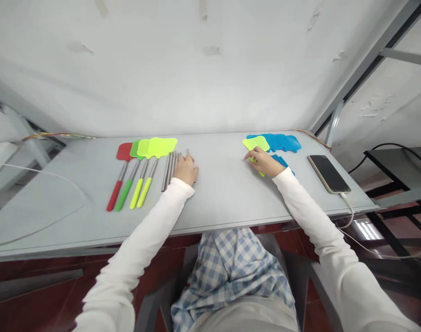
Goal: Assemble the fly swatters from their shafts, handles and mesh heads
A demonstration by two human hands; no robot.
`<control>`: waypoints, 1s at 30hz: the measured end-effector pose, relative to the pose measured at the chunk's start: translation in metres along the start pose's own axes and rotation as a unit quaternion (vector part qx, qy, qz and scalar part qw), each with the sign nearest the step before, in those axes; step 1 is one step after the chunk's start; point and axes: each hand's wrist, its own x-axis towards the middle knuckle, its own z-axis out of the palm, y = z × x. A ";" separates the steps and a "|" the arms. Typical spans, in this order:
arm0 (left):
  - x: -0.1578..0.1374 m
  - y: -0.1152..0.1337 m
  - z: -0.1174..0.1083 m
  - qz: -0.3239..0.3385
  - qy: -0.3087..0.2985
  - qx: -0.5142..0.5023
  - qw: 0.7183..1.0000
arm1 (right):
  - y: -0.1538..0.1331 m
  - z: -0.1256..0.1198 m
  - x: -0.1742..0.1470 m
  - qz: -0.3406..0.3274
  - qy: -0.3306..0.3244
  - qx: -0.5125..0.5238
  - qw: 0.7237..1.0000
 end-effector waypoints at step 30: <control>0.004 0.049 0.010 -0.097 -0.047 -0.754 0.648 | -0.022 0.005 0.001 -0.099 0.070 0.001 0.993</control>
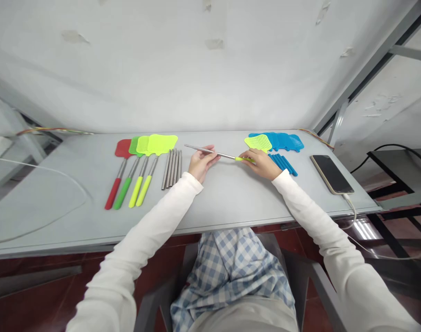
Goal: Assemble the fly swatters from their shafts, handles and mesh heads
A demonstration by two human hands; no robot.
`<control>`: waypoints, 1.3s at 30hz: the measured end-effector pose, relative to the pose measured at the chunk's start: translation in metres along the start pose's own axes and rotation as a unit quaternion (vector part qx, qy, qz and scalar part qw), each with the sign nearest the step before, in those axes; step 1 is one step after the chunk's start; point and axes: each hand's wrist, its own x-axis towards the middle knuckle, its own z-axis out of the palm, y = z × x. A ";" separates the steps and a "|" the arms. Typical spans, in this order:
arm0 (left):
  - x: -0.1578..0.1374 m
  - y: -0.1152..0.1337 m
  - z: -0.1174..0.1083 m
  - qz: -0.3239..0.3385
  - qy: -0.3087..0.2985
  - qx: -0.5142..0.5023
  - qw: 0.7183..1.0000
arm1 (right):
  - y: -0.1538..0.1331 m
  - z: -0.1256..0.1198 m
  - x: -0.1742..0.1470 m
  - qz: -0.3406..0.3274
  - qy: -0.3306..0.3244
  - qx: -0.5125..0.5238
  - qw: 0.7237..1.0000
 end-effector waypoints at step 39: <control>-0.020 0.007 0.008 -0.157 -0.141 0.041 0.977 | 0.039 0.010 0.002 0.212 0.052 -0.196 0.956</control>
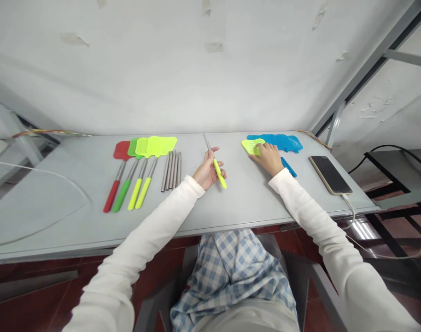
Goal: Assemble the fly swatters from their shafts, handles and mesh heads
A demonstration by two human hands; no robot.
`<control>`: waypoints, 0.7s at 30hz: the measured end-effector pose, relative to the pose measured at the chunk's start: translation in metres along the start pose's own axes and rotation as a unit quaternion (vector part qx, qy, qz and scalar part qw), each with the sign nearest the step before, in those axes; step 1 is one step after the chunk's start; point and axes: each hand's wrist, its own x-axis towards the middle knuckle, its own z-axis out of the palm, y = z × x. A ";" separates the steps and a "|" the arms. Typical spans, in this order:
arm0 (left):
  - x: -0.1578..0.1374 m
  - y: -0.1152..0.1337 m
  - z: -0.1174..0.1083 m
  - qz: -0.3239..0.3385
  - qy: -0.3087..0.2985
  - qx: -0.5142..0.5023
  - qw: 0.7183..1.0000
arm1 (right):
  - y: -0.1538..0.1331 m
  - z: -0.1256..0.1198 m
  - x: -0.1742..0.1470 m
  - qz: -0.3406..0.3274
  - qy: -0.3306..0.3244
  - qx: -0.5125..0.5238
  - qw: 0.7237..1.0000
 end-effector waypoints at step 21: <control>-0.010 -0.004 -0.008 0.226 0.109 0.627 0.737 | -0.030 -0.031 -0.004 0.235 -0.036 0.756 0.611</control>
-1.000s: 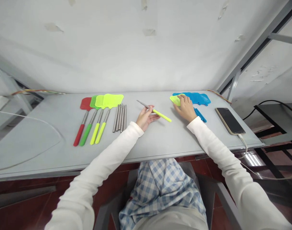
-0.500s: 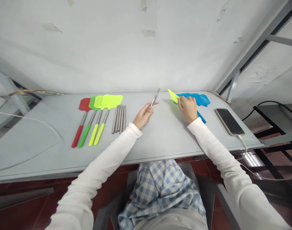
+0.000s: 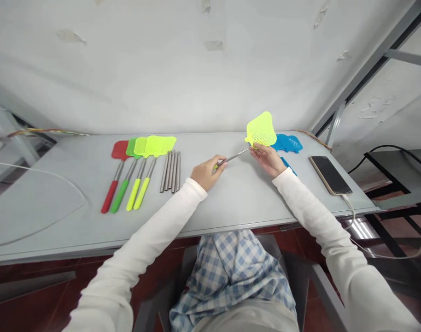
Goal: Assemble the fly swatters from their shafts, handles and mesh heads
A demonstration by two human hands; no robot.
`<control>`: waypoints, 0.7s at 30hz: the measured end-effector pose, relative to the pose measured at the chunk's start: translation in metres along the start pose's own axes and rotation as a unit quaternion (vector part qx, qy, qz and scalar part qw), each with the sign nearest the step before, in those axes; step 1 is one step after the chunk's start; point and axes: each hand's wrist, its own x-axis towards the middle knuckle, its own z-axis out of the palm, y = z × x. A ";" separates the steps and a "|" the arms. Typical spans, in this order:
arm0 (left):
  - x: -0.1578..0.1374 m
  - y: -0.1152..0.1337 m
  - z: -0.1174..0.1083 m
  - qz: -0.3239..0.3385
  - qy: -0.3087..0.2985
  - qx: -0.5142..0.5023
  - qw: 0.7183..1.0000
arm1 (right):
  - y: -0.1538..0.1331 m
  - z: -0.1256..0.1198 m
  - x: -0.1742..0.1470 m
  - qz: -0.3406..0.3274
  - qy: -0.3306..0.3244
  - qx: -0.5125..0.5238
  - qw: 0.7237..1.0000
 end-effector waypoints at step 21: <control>0.002 -0.003 -0.002 -0.035 0.027 -0.009 0.999 | 0.004 0.002 -0.004 -0.018 -0.034 0.007 0.999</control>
